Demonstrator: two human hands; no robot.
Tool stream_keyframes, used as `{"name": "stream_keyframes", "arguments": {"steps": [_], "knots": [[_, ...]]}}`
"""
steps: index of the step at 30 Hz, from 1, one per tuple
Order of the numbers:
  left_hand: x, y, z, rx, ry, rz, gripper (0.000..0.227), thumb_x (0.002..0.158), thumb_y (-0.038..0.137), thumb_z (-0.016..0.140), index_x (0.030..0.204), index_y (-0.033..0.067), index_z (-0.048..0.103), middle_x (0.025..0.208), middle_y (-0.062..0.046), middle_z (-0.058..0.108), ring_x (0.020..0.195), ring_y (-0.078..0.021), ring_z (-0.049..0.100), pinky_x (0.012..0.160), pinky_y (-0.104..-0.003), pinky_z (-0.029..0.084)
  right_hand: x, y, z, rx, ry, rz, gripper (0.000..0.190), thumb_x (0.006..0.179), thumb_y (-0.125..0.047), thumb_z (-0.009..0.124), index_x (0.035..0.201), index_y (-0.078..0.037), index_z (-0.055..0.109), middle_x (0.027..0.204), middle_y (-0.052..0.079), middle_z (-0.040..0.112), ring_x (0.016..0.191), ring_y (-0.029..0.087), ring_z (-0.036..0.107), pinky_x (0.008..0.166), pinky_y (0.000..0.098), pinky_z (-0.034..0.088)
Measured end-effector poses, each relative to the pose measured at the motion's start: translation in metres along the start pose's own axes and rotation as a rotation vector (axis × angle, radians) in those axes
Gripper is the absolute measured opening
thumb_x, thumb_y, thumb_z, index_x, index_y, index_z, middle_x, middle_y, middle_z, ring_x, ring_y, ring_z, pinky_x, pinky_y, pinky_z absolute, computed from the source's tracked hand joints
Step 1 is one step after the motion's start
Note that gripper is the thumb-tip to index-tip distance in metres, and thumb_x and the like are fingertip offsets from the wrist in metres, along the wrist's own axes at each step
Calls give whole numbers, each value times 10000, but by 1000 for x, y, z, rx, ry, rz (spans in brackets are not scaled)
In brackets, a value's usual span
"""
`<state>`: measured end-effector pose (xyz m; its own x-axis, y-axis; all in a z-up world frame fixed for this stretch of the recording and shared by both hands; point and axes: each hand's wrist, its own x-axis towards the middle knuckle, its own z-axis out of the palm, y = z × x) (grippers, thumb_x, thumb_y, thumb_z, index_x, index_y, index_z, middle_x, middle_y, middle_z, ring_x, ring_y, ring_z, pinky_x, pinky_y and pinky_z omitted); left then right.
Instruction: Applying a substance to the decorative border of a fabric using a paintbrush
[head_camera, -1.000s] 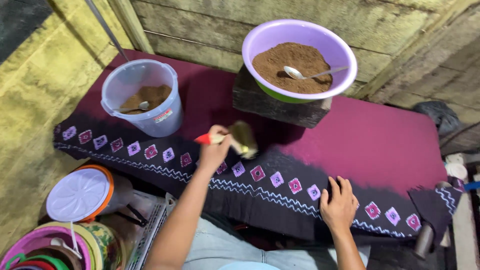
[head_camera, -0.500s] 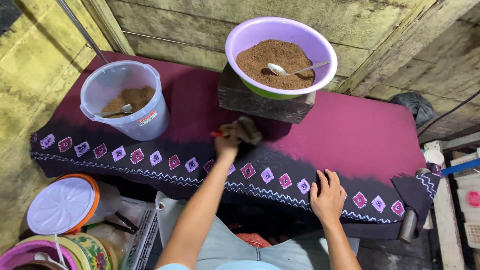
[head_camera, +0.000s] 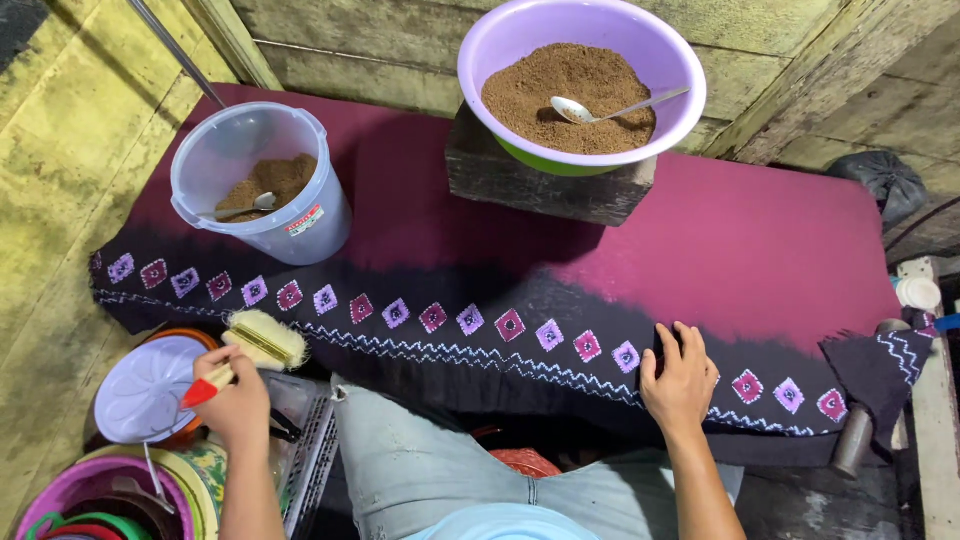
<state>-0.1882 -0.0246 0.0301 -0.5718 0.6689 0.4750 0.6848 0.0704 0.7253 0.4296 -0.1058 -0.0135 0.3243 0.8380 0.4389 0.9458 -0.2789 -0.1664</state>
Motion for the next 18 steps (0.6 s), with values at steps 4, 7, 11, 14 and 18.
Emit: {"name": "stream_keyframes", "arguments": {"steps": [4, 7, 11, 14, 18], "knots": [[-11, 37, 21, -191, -24, 42, 156, 944, 43, 639, 1046, 104, 740, 939, -161, 709, 873, -299, 708, 817, -362, 567, -1, -1, -2, 21, -2, 7, 452, 956, -376, 632, 1397, -275, 633, 1474, 1, 570, 1472, 229, 487, 1110, 420, 379], [-45, 128, 51, -393, -252, 2, 160, 933, 19, 579, 1062, 24, 674, 949, -237, 655, 895, -379, 668, 849, -442, 523, 0, -5, -12, -3, -75, 6, 476, 977, -392, 589, 1438, -273, 594, 1518, 26, 540, 1486, 250, 464, 1139, 454, 361], [-105, 200, 120, -634, -634, 24, 163, 879, 48, 645, 1004, 84, 743, 890, -146, 725, 854, -272, 709, 812, -374, 546, 0, -13, -25, -26, -255, 32, 558, 1011, -417, 494, 1544, -257, 462, 1617, 73, 424, 1549, 299, 335, 1192, 583, 277], [-149, 232, 174, -756, -864, -17, 167, 903, 128, 655, 1033, 117, 759, 837, -96, 741, 769, -179, 708, 746, -303, 559, -1, -11, -23, -23, -280, 40, 565, 1026, -429, 461, 1565, -263, 425, 1635, 71, 394, 1556, 298, 309, 1200, 603, 252], [-181, 239, 223, -666, -1036, -122, 164, 948, 284, 691, 1065, 185, 749, 709, -29, 709, 669, -134, 702, 637, -239, 561, -1, -9, -23, -16, -315, 45, 569, 1027, -432, 446, 1572, -272, 401, 1639, 60, 370, 1561, 281, 285, 1202, 596, 243]]}}
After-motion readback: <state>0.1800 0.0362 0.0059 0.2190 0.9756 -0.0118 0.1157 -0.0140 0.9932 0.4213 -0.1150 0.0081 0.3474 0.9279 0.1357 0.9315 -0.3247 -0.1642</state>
